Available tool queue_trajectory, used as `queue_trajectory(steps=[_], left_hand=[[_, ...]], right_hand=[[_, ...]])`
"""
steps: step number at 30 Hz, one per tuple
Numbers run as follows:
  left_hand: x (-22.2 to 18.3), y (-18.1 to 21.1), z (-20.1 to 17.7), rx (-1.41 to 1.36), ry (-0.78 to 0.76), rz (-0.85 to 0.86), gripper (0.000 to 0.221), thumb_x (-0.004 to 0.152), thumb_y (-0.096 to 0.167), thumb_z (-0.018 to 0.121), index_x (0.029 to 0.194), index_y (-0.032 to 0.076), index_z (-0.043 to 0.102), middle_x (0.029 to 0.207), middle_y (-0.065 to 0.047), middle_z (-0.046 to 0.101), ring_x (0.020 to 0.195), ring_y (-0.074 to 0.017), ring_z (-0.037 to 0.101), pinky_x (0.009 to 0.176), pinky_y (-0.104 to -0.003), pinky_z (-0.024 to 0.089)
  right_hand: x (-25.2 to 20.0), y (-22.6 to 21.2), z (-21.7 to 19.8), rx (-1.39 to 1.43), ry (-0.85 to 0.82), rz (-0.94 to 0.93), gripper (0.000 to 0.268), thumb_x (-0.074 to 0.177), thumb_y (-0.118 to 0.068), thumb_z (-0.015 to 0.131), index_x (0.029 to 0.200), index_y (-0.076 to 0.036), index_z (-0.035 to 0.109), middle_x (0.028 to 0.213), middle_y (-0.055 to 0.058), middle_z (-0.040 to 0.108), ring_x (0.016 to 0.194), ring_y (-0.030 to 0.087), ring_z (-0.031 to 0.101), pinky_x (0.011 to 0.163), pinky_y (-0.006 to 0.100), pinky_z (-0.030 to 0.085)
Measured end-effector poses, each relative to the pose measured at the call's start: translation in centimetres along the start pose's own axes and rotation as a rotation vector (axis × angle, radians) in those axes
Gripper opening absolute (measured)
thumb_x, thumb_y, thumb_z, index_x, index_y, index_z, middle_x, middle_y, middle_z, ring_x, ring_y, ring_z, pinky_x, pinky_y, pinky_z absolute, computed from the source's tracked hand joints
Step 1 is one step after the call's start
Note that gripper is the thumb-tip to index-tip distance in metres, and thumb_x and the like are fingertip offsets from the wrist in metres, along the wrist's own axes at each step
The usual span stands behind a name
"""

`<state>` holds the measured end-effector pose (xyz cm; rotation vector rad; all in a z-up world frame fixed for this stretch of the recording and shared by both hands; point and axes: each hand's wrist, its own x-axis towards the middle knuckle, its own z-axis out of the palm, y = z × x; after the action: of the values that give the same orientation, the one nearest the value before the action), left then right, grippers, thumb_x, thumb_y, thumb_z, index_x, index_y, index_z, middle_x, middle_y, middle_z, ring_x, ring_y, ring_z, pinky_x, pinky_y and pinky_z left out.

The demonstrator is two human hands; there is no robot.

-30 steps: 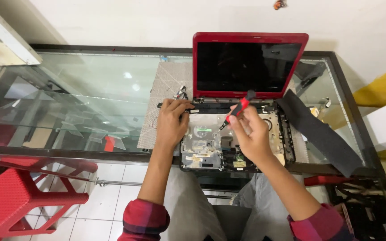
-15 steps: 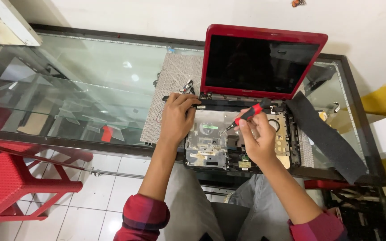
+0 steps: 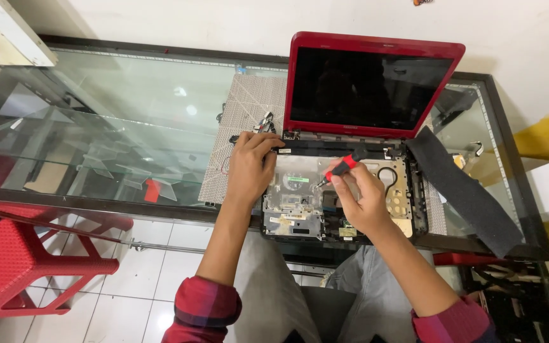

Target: Disassembling a laptop by removing screws and prying off the internal frame and keyboard assembly.

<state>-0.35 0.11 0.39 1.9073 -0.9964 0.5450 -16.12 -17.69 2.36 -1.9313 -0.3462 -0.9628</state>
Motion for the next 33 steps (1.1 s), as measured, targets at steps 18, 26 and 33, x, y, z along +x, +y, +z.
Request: queue_trajectory(steps=[18,26,33], left_hand=[[0.1,-0.1,0.1,-0.008,-0.002,-0.007,0.028,0.083,-0.004,0.06,0.092,0.015,0.079,0.099,-0.004,0.076,0.091,-0.0242,0.063,0.088,-0.034,0.052],[0.0,-0.2,0.1,-0.012,-0.015,-0.006,0.028,0.083,-0.003,0.059,0.092,0.015,0.078,0.1,-0.003,0.076,0.092,-0.0246,0.063,0.087,-0.034,0.052],[0.1,-0.3,0.2,-0.021,-0.017,-0.032,0.026,0.083,-0.002,0.06,0.092,0.014,0.078,0.099,-0.003,0.076,0.092,-0.0247,0.063,0.087,-0.035,0.052]], right_hand=[[0.1,0.0,0.1,-0.036,-0.018,-0.03,0.021,0.1,0.001,0.059,0.117,0.011,0.065,0.099,0.021,0.073,0.082,0.03,0.075,0.071,0.041,0.064],[-0.3,0.5,0.0,-0.033,-0.015,-0.005,0.03,0.099,0.0,0.059,0.126,0.013,0.059,0.102,0.022,0.07,0.087,0.032,0.074,0.074,0.04,0.064],[0.7,0.4,-0.5,-0.052,0.207,0.124,0.028,0.107,0.0,0.051,0.133,0.008,0.044,0.114,0.022,0.067,0.101,0.029,0.071,0.086,0.038,0.061]])
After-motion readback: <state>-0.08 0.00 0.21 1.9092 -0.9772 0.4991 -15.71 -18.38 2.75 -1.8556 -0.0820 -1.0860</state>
